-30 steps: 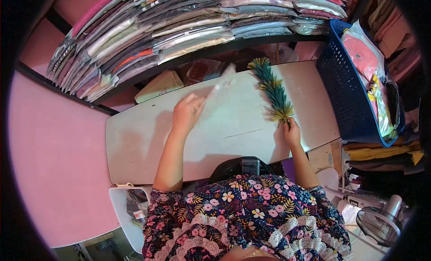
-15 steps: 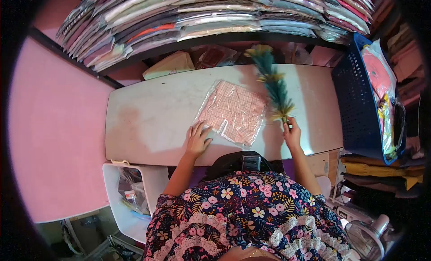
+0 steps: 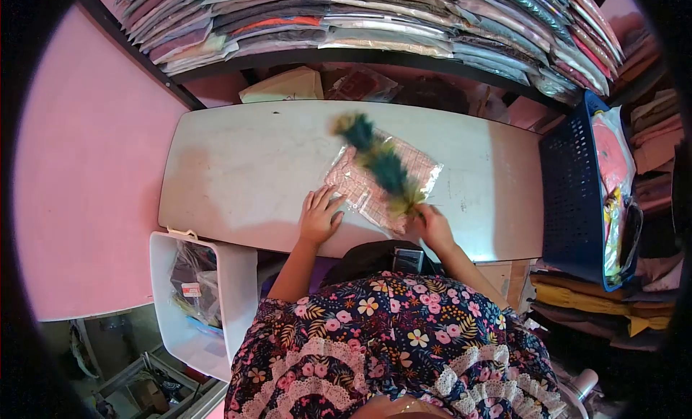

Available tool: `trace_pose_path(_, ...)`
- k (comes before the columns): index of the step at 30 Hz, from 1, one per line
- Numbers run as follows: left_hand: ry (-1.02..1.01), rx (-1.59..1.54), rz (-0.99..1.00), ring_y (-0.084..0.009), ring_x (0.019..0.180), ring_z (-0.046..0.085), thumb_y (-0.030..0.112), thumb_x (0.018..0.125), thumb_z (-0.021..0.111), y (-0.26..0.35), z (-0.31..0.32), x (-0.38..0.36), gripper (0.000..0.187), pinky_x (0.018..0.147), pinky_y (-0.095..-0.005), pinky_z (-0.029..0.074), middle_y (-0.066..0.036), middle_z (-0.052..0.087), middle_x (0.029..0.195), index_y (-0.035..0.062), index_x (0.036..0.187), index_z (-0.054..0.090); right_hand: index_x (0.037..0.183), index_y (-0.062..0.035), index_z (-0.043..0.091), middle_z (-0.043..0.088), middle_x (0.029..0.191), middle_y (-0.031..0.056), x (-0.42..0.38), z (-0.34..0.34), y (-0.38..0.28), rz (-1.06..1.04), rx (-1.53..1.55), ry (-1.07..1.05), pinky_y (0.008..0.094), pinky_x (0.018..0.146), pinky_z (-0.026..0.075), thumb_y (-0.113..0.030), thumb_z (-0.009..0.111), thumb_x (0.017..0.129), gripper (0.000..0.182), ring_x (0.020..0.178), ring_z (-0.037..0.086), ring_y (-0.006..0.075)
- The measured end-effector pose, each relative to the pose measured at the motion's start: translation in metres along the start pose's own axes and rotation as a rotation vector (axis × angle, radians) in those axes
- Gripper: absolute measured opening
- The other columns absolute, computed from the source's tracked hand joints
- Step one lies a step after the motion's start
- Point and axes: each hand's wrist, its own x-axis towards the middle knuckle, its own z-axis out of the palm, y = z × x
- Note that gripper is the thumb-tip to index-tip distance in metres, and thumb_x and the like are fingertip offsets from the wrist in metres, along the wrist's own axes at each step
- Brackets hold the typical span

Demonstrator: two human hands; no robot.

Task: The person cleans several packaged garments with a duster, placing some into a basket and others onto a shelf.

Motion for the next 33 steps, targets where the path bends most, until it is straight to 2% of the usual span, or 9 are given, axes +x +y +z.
trace_pose_path(6,0.027,0.005,-0.013,-0.0263,0.127,0.039,0.022,0.076,0.063,-0.007,0.007,-0.004,0.041,0.106,-0.0503,0.024,-0.006,0.047,0.132,0.0185,0.117,0.059,0.110,-0.0045,0.055,0.061,0.098,0.0200,-0.002,-0.003,0.003,-0.111,0.071,-0.203,0.0413,0.075,0.049,-0.007,0.060,0.081,0.030,0.088,0.060,0.0387)
trace_pose_path(8,0.047,-0.035,-0.009,-0.0270,0.126,0.039,0.023,0.075,0.064,-0.004,0.000,-0.002,0.040,0.105,-0.0516,0.024,-0.007,0.047,0.131,0.0184,0.115,0.060,0.111,-0.0036,0.055,0.063,0.092,0.0188,-0.001,0.005,0.023,0.092,0.253,0.040,0.0374,0.069,0.050,-0.006,0.060,0.083,0.029,0.079,0.063,0.0316)
trace_pose_path(10,0.043,-0.029,-0.004,-0.0276,0.125,0.040,0.022,0.073,0.067,-0.002,-0.006,0.003,0.041,0.104,-0.0525,0.025,-0.007,0.047,0.131,0.0186,0.113,0.061,0.114,-0.0035,0.054,0.063,0.083,0.0100,0.000,-0.013,0.014,0.283,0.381,0.129,0.0262,0.047,0.043,-0.006,0.058,0.087,0.027,0.053,0.053,0.0101)
trace_pose_path(12,0.086,-0.029,0.092,-0.0267,0.121,0.043,0.021,0.071,0.069,-0.005,-0.012,0.013,0.042,0.102,-0.0488,0.028,-0.006,0.052,0.124,0.0203,0.112,0.061,0.116,-0.0045,0.054,0.060,0.080,0.0060,-0.005,-0.030,0.022,0.306,0.348,0.200,0.0234,0.043,0.040,-0.006,0.057,0.088,0.028,0.049,0.050,0.0076)
trace_pose_path(16,-0.017,-0.097,0.236,-0.0270,0.119,0.044,0.021,0.070,0.071,-0.013,-0.006,0.034,0.039,0.100,-0.0448,0.032,-0.005,0.054,0.117,0.0203,0.108,0.063,0.119,-0.0063,0.053,0.057,0.081,0.0042,-0.015,-0.052,0.033,0.388,0.391,0.224,0.0230,0.040,0.039,-0.007,0.056,0.088,0.031,0.049,0.050,0.0081)
trace_pose_path(21,-0.060,-0.118,-0.107,-0.0272,0.111,0.051,0.026,0.074,0.071,0.028,0.034,0.045,0.034,0.097,-0.0432,0.037,-0.007,0.059,0.111,0.0133,0.104,0.065,0.120,-0.0065,0.052,0.058,0.085,0.0052,-0.019,-0.049,0.030,0.446,0.417,0.348,0.0235,0.039,0.041,-0.008,0.055,0.089,0.032,0.049,0.052,0.0090)
trace_pose_path(27,-0.427,-0.662,0.338,-0.0290,0.113,0.052,0.022,0.084,0.063,0.090,0.003,0.064,0.032,0.097,-0.0380,0.040,-0.011,0.057,0.121,0.0084,0.113,0.060,0.119,-0.0039,0.051,0.058,0.086,0.0047,-0.027,-0.020,0.027,0.316,0.361,0.290,0.0215,0.040,0.039,-0.010,0.056,0.089,0.030,0.051,0.051,0.0078)
trace_pose_path(30,-0.195,-0.717,0.210,-0.0300,0.111,0.054,0.017,0.086,0.058,0.074,-0.014,0.080,0.028,0.095,-0.0379,0.041,-0.013,0.059,0.116,0.0093,0.113,0.061,0.111,-0.0005,0.057,0.062,0.091,0.0076,-0.044,-0.001,0.032,-0.062,-0.012,0.204,0.0277,0.061,0.049,-0.005,0.061,0.085,0.027,0.070,0.059,0.0155)
trace_pose_path(33,0.186,-0.585,0.034,-0.0276,0.110,0.055,0.004,0.084,0.055,0.050,-0.031,0.104,0.028,0.096,-0.0364,0.039,-0.013,0.061,0.113,0.0050,0.111,0.061,0.107,0.0000,0.057,0.061,0.098,0.0200,-0.060,-0.006,0.023,0.020,0.161,-0.075,0.0366,0.080,0.048,-0.003,0.059,0.081,0.027,0.090,0.060,0.0342)
